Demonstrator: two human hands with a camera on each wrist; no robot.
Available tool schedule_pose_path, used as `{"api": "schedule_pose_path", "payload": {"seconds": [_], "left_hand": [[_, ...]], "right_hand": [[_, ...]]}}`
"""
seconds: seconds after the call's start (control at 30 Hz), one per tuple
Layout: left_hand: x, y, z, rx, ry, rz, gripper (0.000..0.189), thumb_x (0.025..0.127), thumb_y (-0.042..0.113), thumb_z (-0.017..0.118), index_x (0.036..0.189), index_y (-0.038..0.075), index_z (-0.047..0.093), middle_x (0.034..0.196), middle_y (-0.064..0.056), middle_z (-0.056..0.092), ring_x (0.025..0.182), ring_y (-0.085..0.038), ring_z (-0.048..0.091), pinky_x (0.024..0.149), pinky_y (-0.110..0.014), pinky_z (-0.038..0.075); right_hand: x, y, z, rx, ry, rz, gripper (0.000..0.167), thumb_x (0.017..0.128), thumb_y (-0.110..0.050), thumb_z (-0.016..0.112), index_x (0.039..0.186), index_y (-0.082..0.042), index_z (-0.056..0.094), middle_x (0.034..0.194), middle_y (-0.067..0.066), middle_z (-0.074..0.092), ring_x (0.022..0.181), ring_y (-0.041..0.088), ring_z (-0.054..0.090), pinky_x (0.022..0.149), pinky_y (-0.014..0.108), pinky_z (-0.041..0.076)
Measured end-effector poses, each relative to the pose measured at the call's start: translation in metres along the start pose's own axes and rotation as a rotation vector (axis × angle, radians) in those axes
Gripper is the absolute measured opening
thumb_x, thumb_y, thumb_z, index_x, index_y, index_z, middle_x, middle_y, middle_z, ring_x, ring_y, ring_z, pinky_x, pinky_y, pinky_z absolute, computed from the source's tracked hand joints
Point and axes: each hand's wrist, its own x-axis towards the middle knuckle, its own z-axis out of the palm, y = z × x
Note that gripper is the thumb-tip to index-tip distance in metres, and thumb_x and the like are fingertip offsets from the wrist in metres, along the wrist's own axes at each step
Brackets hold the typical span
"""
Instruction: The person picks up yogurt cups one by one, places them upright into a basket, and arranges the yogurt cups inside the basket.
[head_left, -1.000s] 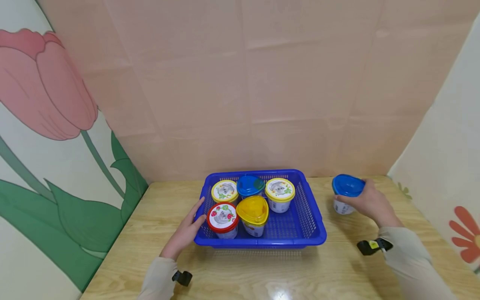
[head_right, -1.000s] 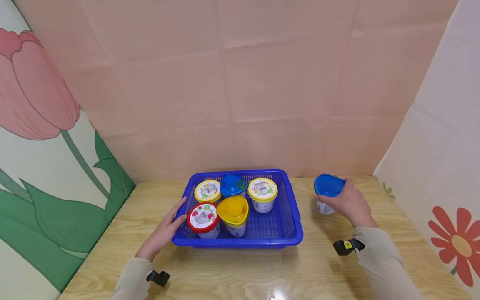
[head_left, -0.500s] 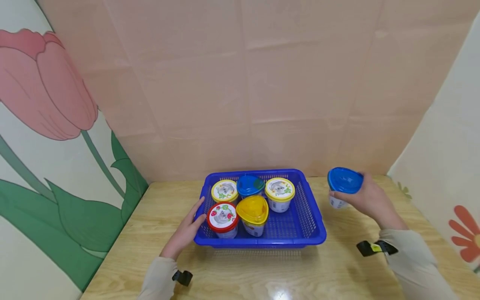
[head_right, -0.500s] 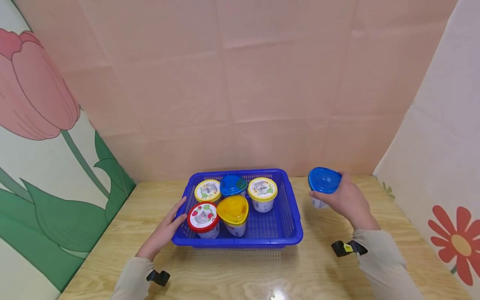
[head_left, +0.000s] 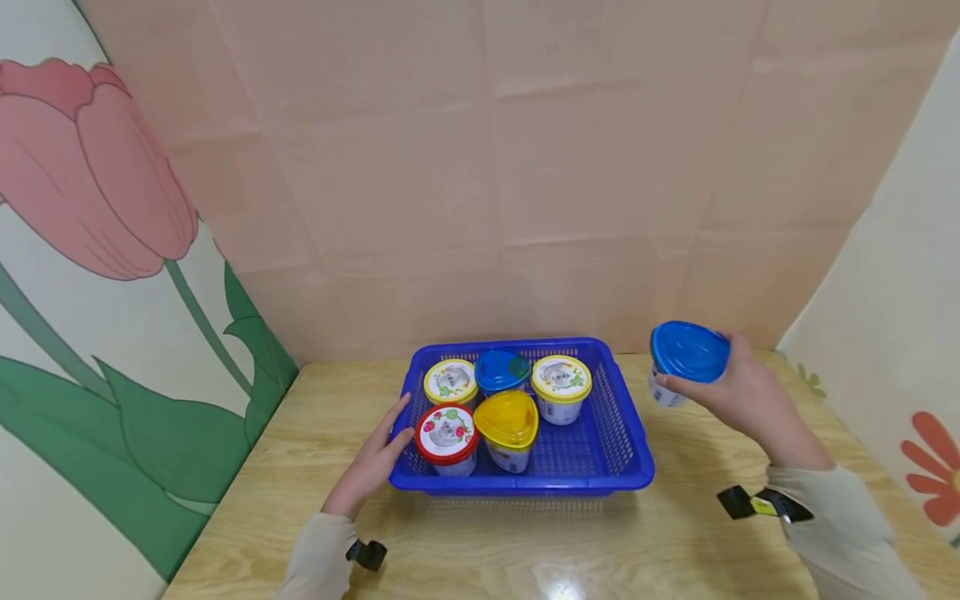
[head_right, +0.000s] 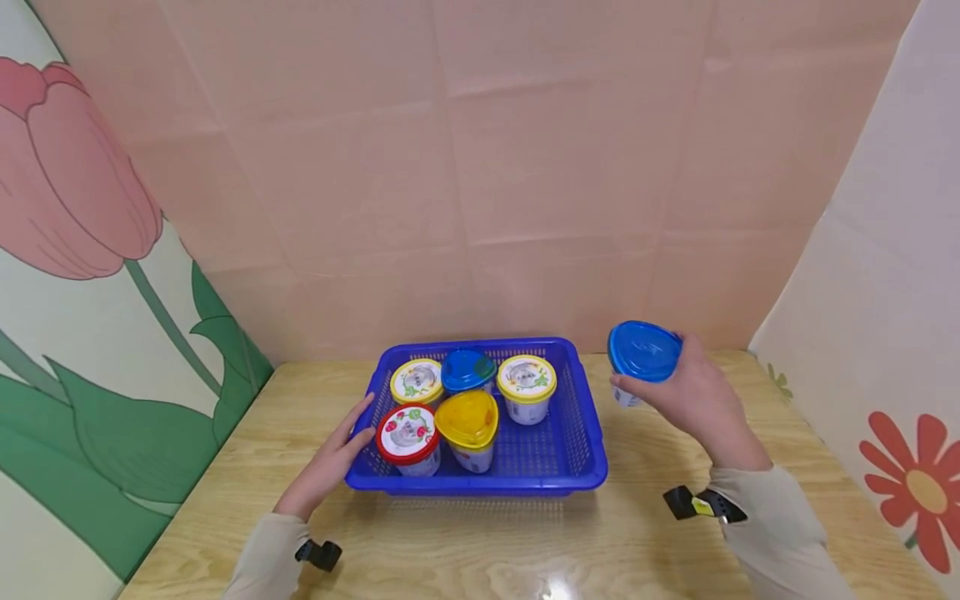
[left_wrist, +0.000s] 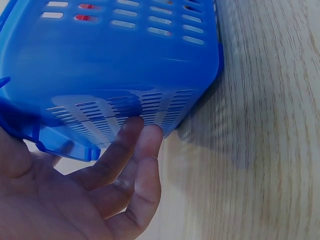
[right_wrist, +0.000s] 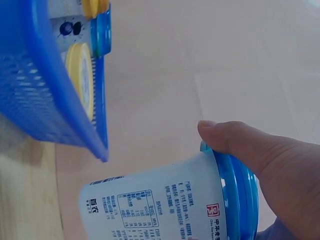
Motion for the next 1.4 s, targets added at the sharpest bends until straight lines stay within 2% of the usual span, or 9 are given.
{"api": "schedule_pose_path", "payload": {"seconds": [0.17, 0.4, 0.6, 0.83, 1.03, 1.4], "left_hand": [[-0.001, 0.000, 0.001, -0.005, 0.004, 0.009, 0.057, 0.106, 0.030, 0.047, 0.159, 0.036, 0.025, 0.164, -0.015, 0.022, 0.149, -0.041, 0.021, 0.116, -0.064, 0.019], [-0.001, 0.002, 0.001, -0.002, 0.001, -0.016, 0.057, 0.106, 0.034, 0.047, 0.158, 0.039, 0.024, 0.165, -0.014, 0.022, 0.149, -0.043, 0.022, 0.114, -0.067, 0.021], [0.002, 0.000, 0.000, -0.009, 0.010, 0.005, 0.057, 0.106, 0.031, 0.047, 0.158, 0.038, 0.025, 0.165, -0.014, 0.022, 0.149, -0.041, 0.022, 0.117, -0.064, 0.019], [0.002, -0.003, 0.000, -0.011, 0.003, 0.001, 0.057, 0.106, 0.032, 0.047, 0.158, 0.039, 0.024, 0.165, -0.013, 0.021, 0.150, -0.041, 0.021, 0.116, -0.064, 0.019], [0.002, -0.005, 0.000, -0.007, 0.005, -0.006, 0.057, 0.106, 0.033, 0.047, 0.158, 0.040, 0.025, 0.165, -0.013, 0.022, 0.149, -0.041, 0.022, 0.116, -0.064, 0.020], [-0.001, 0.003, -0.001, -0.029, -0.016, -0.018, 0.056, 0.106, 0.036, 0.046, 0.158, 0.041, 0.024, 0.166, -0.012, 0.019, 0.150, -0.042, 0.020, 0.114, -0.067, 0.021]], "right_hand": [[-0.004, -0.006, -0.001, 0.004, 0.008, -0.024, 0.121, 0.081, -0.064, 0.072, 0.151, 0.012, 0.009, 0.132, 0.050, 0.037, 0.108, 0.063, 0.047, 0.077, 0.067, 0.051], [-0.008, -0.013, -0.004, 0.006, 0.009, -0.039, 0.120, 0.082, -0.064, 0.071, 0.152, 0.011, 0.008, 0.133, 0.049, 0.036, 0.108, 0.063, 0.047, 0.077, 0.067, 0.051], [-0.011, -0.024, -0.005, 0.009, 0.013, -0.054, 0.121, 0.080, -0.066, 0.072, 0.153, 0.008, 0.009, 0.135, 0.048, 0.037, 0.110, 0.063, 0.047, 0.078, 0.069, 0.049], [-0.016, -0.035, -0.005, 0.012, -0.015, -0.073, 0.121, 0.080, -0.068, 0.071, 0.153, 0.008, 0.011, 0.136, 0.047, 0.038, 0.113, 0.063, 0.047, 0.081, 0.070, 0.047], [-0.020, -0.045, 0.001, 0.052, -0.016, -0.107, 0.119, 0.079, -0.066, 0.073, 0.152, 0.007, 0.016, 0.137, 0.042, 0.041, 0.115, 0.059, 0.049, 0.083, 0.068, 0.049], [-0.021, -0.060, 0.008, 0.024, -0.093, -0.112, 0.122, 0.078, -0.071, 0.070, 0.154, 0.005, 0.011, 0.141, 0.042, 0.039, 0.119, 0.061, 0.047, 0.086, 0.068, 0.049]]}}
